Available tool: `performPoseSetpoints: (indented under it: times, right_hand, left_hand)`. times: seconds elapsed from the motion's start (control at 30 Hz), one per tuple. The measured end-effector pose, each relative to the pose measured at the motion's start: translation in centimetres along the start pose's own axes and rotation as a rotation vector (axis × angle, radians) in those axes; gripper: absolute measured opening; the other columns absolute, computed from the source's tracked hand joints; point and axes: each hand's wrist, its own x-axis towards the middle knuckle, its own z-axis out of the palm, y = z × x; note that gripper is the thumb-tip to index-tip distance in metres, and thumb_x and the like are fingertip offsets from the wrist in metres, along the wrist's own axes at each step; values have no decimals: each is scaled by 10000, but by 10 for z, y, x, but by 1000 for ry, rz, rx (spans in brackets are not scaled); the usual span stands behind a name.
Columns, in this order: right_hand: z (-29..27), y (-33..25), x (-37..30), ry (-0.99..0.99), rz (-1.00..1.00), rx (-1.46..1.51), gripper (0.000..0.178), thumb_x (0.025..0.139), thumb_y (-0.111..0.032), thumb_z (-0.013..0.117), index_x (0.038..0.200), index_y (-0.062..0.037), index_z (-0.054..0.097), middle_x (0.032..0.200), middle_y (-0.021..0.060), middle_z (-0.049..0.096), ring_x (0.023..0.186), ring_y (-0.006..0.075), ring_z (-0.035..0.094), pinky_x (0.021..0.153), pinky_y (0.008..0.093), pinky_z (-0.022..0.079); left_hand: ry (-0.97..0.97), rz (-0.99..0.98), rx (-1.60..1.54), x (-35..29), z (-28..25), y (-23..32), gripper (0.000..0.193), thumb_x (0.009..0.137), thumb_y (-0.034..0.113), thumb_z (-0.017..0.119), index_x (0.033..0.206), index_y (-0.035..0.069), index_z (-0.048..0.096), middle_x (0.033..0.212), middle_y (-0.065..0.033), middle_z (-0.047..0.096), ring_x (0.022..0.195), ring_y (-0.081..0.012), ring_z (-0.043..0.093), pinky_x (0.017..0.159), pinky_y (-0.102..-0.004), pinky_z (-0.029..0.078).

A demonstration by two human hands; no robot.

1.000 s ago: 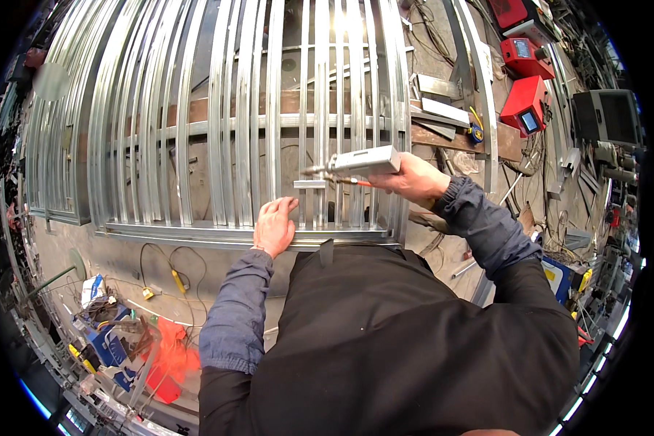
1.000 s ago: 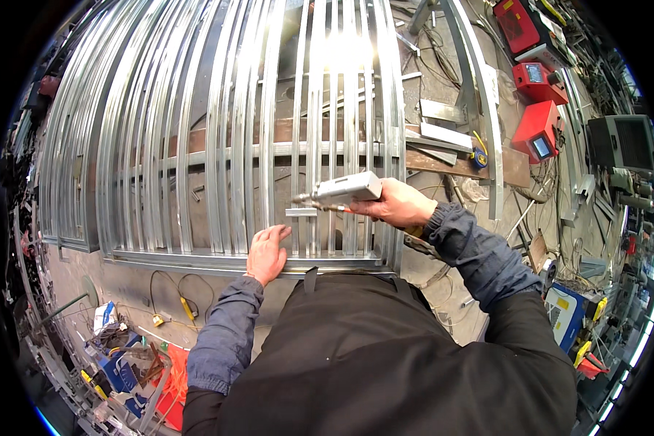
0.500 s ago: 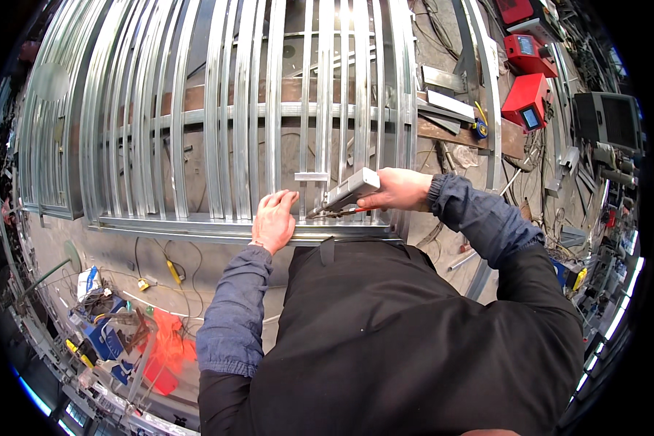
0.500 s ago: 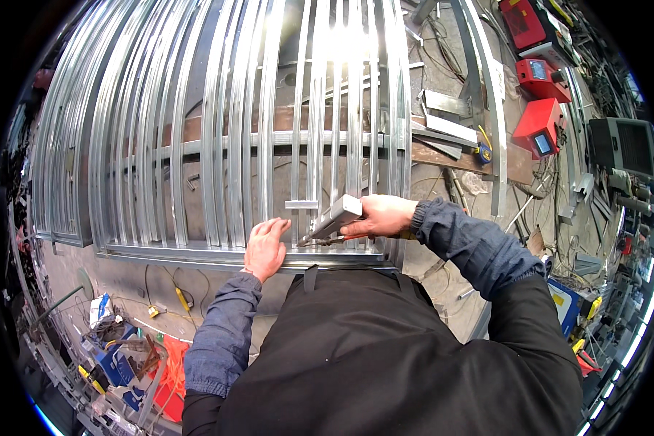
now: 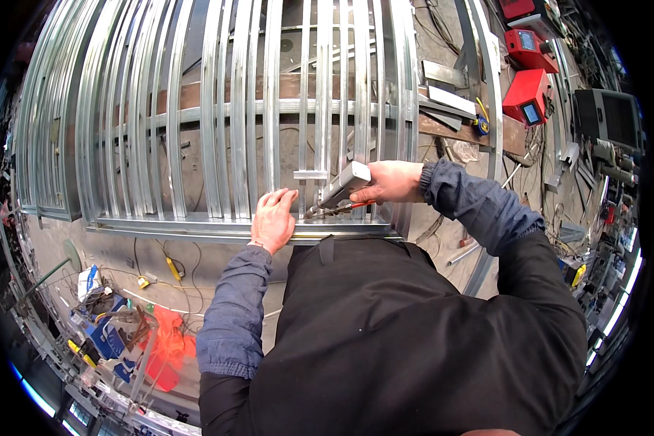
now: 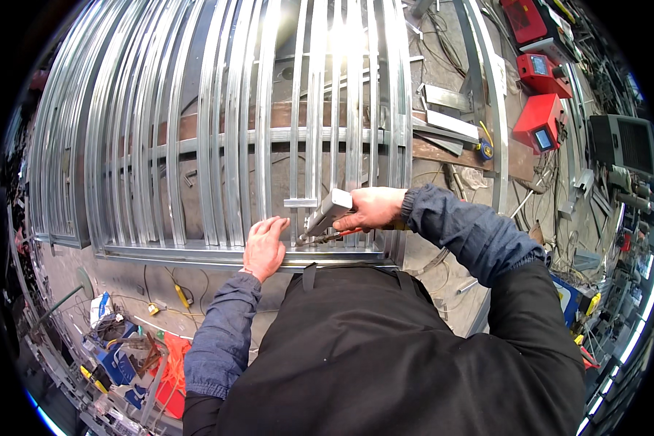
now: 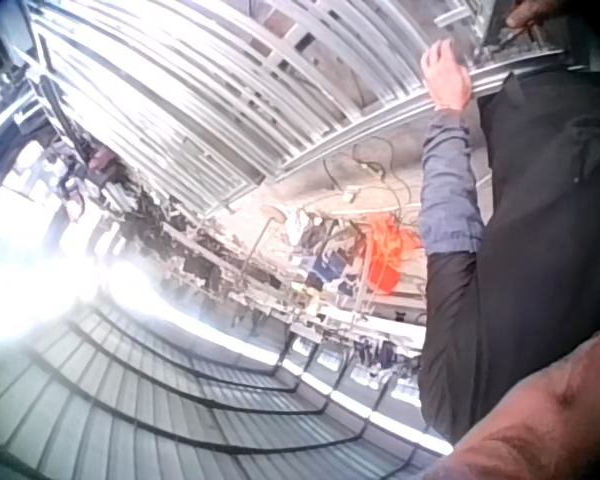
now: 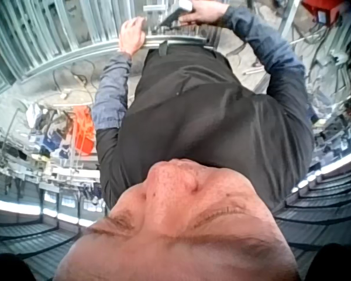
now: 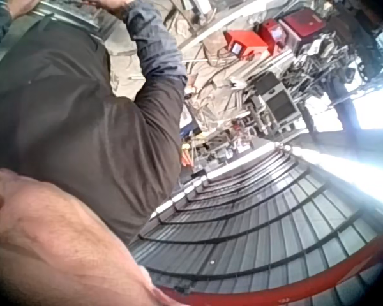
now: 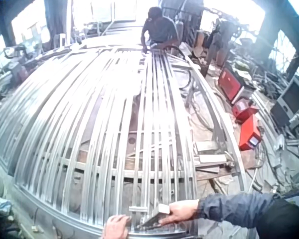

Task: The person positions a metal bar onto a large metal frame and uses a handheld welding tool to tack weld the bar to the frame at multiple points. The person repeatedly aligns the bar and applies welds along the frame.

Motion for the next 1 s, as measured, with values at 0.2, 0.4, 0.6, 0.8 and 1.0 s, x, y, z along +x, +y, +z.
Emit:
performPoseSetpoints:
  times: [0.2, 0.4, 0.6, 0.8, 1.0]
  right_hand:
    - [-5, -17, -3, -27, -19, -9, 459, 1056, -498, 697, 1250, -86, 746, 972, 26, 773, 848, 138, 664, 765, 339, 544]
    - [-7, -20, -4, -52, 14, 9, 468, 1053, -495, 706, 1275, -85, 740, 1015, 22, 785, 861, 122, 660, 766, 329, 543]
    - [-6, -16, -2, -49, -9, 10, 472, 1051, -494, 708, 1271, -78, 742, 1006, 26, 786, 859, 137, 662, 770, 336, 542]
    - [-5, -20, -6, -45, 1, -14, 447, 1052, -486, 707, 1244, -85, 749, 961, 37, 769, 851, 162, 664, 775, 353, 541]
    - [-3, -21, -9, -23, 6, -1, 440, 1048, -485, 712, 1189, -71, 758, 914, 40, 749, 829, 176, 662, 772, 363, 537]
  left_hand:
    - [-7, 5, -4, 1, -3, 1, 566, 813, 6, 637, 1378, 43, 644, 1354, -144, 687, 1349, -318, 597, 1191, -487, 413]
    - [-3, 0, 0, 0, 1, -1, 567, 814, 7, 633, 1379, 44, 649, 1355, -150, 686, 1352, -321, 597, 1191, -487, 412]
    - [-21, -8, 7, 0, 3, -3, 567, 822, 54, 674, 1387, 69, 641, 1373, -171, 674, 1349, -323, 593, 1212, -489, 393]
    - [-19, -17, 3, 0, 1, -1, 561, 826, 58, 669, 1387, 77, 647, 1380, -170, 673, 1349, -324, 593, 1214, -487, 394]
    - [-18, -16, 5, 0, 2, -1, 563, 822, 58, 670, 1384, 72, 649, 1375, -167, 677, 1353, -322, 593, 1211, -487, 396]
